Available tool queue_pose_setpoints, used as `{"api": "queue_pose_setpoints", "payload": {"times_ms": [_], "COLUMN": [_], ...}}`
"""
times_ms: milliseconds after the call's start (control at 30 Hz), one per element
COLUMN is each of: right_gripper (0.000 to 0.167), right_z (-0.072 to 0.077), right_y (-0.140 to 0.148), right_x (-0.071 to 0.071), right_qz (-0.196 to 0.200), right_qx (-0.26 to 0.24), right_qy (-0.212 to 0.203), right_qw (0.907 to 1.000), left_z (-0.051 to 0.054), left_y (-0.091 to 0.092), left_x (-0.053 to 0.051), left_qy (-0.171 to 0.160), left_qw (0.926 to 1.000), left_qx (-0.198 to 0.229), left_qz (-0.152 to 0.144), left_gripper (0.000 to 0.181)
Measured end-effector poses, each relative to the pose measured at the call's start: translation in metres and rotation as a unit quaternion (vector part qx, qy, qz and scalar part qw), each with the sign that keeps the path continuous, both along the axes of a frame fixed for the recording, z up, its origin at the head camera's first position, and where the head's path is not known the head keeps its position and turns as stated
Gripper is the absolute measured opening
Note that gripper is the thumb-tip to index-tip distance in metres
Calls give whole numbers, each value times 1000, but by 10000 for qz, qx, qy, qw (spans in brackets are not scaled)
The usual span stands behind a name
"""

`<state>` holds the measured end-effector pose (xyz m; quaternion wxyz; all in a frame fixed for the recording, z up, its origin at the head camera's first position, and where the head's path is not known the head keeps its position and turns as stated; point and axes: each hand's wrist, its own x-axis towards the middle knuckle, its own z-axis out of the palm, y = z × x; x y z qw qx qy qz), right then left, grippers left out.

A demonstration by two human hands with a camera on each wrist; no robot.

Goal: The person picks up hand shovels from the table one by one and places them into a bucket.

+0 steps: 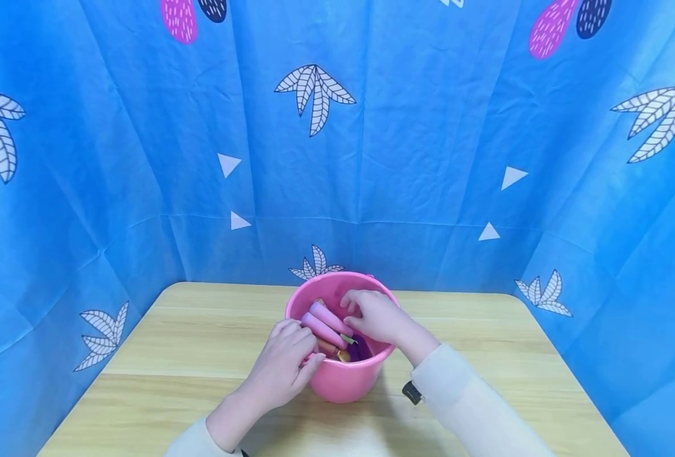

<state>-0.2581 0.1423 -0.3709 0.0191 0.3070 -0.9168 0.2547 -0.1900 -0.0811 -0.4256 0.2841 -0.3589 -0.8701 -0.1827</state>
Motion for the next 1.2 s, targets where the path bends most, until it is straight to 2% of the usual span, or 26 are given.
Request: {"api": "queue_pose_setpoints", "payload": {"times_ms": [233, 400, 533, 733, 900, 1033, 1133, 1200], "right_gripper": [22, 17, 13, 10, 11, 13, 14, 15], "right_z": [0, 2, 1, 0, -4, -8, -13, -17], "right_y": [0, 0, 2, 5, 10, 12, 12, 13], "right_x": [1, 2, 6, 22, 37, 51, 62, 68], "right_qz": [-53, -95, -39, -31, -144, -87, 72, 244], "right_qx": [-62, -290, -477, -683, -907, -1136, -1206, -1245], "right_qy": [-9, 38, 243, 729, 981, 1373, 1662, 1777], "right_qw": [10000, 9995, 9986, 9950, 9909, 9840, 9787, 9759], "left_z": [1, 0, 0, -1, 0, 1, 1, 0], "left_y": [-1, -1, -1, -1, 0, 0, -1, -1], "left_x": [1, 0, 0, 0, 1, 1, 1, 1], "left_qy": [-115, 29, 74, -111, -67, -78, -91, -87], "left_qw": [9999, 10000, 10000, 9999, 9999, 9998, 9998, 9999], "left_qx": [-12, -4, 1, -1, -29, -106, -123, -103], "left_qz": [8, 26, 29, 57, 88, 129, 121, 96], "left_gripper": [26, 27, 25, 11, 11, 23, 34, 35]}}
